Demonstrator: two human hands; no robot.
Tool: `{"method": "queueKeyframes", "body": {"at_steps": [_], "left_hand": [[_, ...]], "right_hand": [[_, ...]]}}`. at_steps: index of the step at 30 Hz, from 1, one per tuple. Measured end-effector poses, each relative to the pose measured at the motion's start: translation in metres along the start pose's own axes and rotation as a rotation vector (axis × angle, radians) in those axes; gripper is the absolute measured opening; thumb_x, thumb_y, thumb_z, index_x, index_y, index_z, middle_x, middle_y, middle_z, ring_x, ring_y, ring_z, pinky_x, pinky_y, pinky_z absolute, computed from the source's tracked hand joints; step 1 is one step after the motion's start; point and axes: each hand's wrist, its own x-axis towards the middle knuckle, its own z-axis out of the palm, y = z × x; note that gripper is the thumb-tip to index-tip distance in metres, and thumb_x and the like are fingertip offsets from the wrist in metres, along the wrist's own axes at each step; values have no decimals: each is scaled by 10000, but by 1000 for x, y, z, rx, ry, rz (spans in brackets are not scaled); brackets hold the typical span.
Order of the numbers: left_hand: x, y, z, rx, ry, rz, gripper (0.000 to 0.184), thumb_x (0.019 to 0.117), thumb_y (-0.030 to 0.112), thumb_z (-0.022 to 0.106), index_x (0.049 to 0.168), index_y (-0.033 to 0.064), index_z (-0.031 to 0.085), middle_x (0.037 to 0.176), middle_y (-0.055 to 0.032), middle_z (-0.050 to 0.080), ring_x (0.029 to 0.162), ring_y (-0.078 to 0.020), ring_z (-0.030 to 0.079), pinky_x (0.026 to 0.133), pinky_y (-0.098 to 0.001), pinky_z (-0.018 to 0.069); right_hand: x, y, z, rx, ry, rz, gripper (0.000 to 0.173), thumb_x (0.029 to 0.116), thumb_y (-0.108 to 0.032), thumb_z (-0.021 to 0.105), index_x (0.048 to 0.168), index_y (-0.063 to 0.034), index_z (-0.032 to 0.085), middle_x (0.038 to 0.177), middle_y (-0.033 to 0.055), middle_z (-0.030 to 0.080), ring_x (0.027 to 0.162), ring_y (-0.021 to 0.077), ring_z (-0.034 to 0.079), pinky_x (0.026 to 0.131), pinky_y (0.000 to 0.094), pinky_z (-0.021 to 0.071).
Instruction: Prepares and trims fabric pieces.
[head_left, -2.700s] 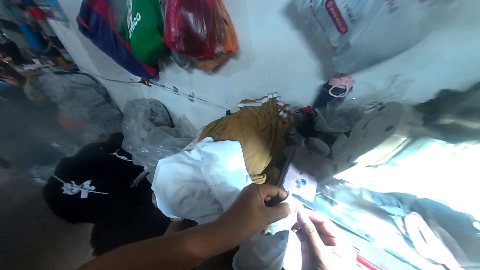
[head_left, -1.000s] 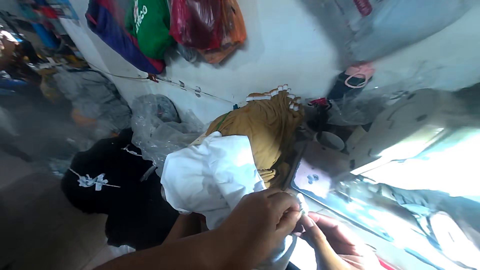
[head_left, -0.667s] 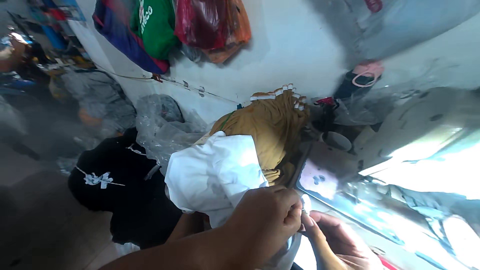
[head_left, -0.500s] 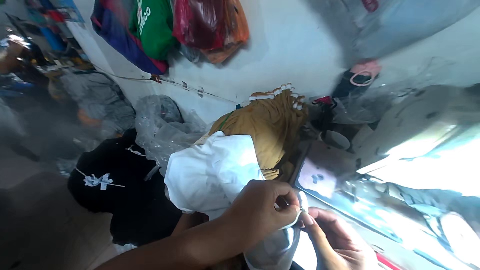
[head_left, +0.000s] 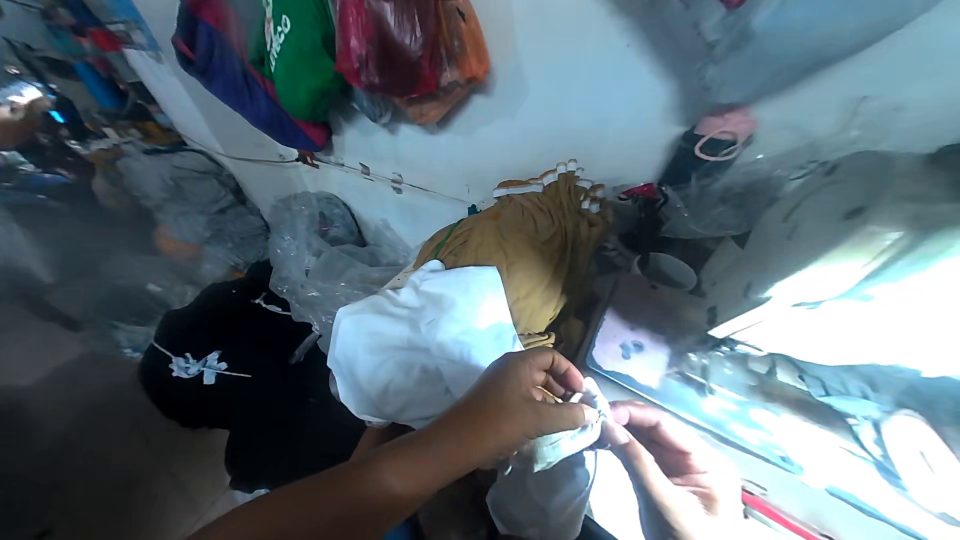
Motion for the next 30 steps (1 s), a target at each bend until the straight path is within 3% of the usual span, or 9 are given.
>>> {"method": "queueKeyframes", "body": {"at_steps": [3, 15, 25, 28, 30], "left_hand": [[2, -1, 2, -46, 19, -24, 237, 925, 47, 716, 1138, 21, 615, 909, -28, 690, 796, -43, 659, 756, -208, 549], [4, -6, 16, -200, 117, -41, 182, 901, -3, 696, 1074, 27, 648, 908, -28, 694, 811, -58, 664, 757, -214, 550], [6, -31, 38, -319, 253, 75, 205, 877, 2, 705, 1073, 0, 646, 911, -52, 703, 829, -90, 690, 779, -239, 577], [8, -31, 39, -265, 259, 95, 200, 867, 11, 708, 1062, 10, 661, 913, -47, 709, 821, -79, 690, 765, -228, 576], [10, -27, 38, -242, 255, 86, 191, 867, 3, 706, 1054, 13, 666, 905, -40, 706, 813, -67, 686, 757, -214, 572]], "right_hand": [[0, 0, 0, -11, 2, -2, 118, 977, -58, 635, 1044, -94, 726, 951, -41, 734, 814, 39, 693, 758, 211, 602], [0, -7, -1, -83, 42, 71, 129, 977, 10, 560, 1020, -62, 658, 890, -61, 707, 765, 23, 671, 717, 199, 587], [-8, 1, 0, 32, 142, 201, 155, 981, 12, 540, 1003, -64, 674, 852, -41, 713, 725, 41, 668, 692, 213, 579], [-22, 1, -10, -273, 187, 129, 104, 981, 9, 561, 1028, -21, 648, 898, -40, 698, 784, 10, 670, 743, 186, 587], [-38, 4, -26, -738, 229, 50, 147, 972, -39, 580, 1000, 75, 668, 908, 72, 673, 819, 40, 662, 782, 183, 574]]}}
